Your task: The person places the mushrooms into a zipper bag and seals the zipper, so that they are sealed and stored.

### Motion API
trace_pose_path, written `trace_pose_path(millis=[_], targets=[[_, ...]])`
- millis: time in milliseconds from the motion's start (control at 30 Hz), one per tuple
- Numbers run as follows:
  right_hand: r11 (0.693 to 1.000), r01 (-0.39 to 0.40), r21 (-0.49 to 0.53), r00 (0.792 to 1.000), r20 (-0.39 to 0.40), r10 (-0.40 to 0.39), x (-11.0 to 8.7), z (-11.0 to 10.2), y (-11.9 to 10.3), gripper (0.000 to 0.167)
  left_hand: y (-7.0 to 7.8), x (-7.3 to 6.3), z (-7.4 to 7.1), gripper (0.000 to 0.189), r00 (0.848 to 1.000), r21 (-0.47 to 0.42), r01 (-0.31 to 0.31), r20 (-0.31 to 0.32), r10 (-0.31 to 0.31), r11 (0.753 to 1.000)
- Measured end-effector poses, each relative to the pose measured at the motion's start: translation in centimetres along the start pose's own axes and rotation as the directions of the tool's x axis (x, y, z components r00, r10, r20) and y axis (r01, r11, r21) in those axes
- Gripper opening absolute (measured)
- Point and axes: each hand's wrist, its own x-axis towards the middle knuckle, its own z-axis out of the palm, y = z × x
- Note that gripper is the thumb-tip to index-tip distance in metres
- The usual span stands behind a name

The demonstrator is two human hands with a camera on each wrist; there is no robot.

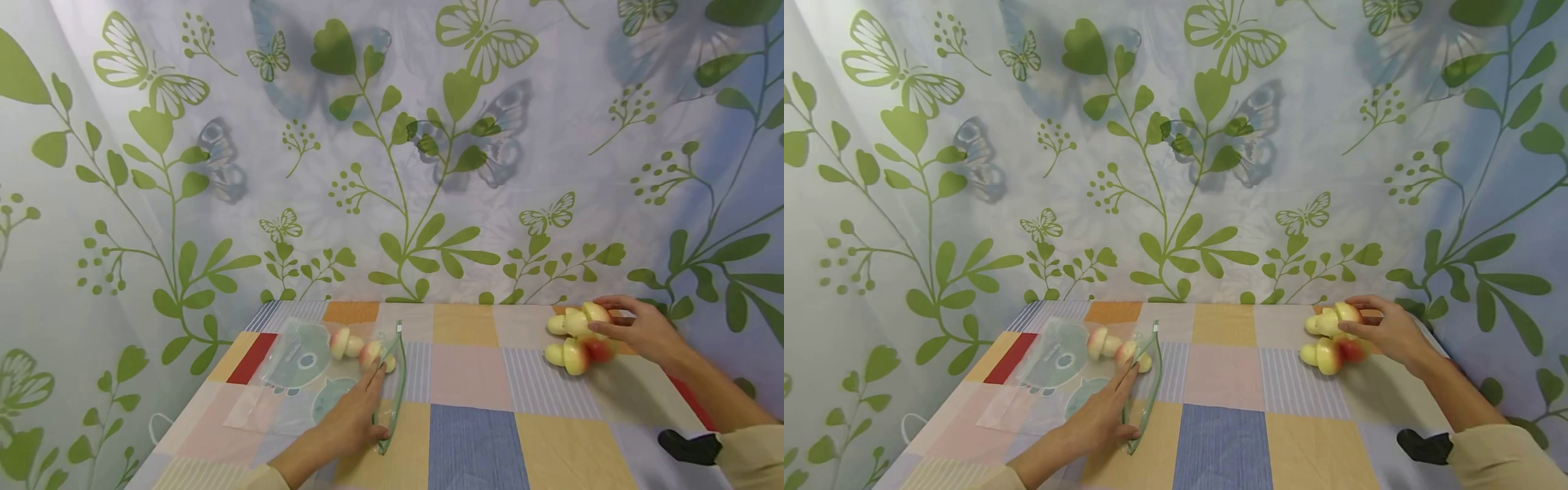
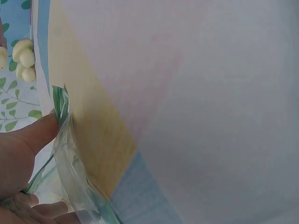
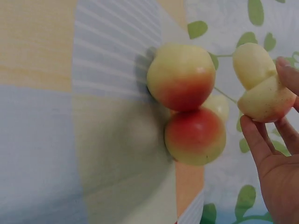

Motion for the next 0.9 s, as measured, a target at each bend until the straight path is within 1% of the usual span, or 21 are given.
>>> trace_pose_path(millis=[333,467,667,733,900], targets=[[0.999,0.015,0.047,1.0,0.012,-0.016,0.5,2.4,-1.8,0.071,0.0,0.1,-0.1,0.111,1.0,0.008,-0.021,-0.007,0.021,1.0],[0.997,0.048,0.061,0.999,0.019,-0.049,0.7,3.5,-2.5,0.068,0.0,0.1,-0.1,0.111,1.0,0.005,-0.026,-0.005,0.026,1.0],[0.998,0.062,0.004,0.998,0.017,-0.062,0.9,4.8,-3.3,0.068,0.1,0.1,-0.1,0.111,1.0,0.004,-0.023,-0.008,0.023,1.0],[0.996,0.081,0.028,0.996,0.038,-0.082,1.0,5.2,-3.5,0.067,0.0,0.1,-0.1,0.111,1.0,0.007,-0.021,-0.01,0.021,1.0],[0.976,0.143,0.164,0.983,0.09,-0.16,1.3,6.5,-3.9,0.059,0.0,0.2,-0.1,0.111,0.999,0.019,-0.026,-0.017,0.027,0.999]])
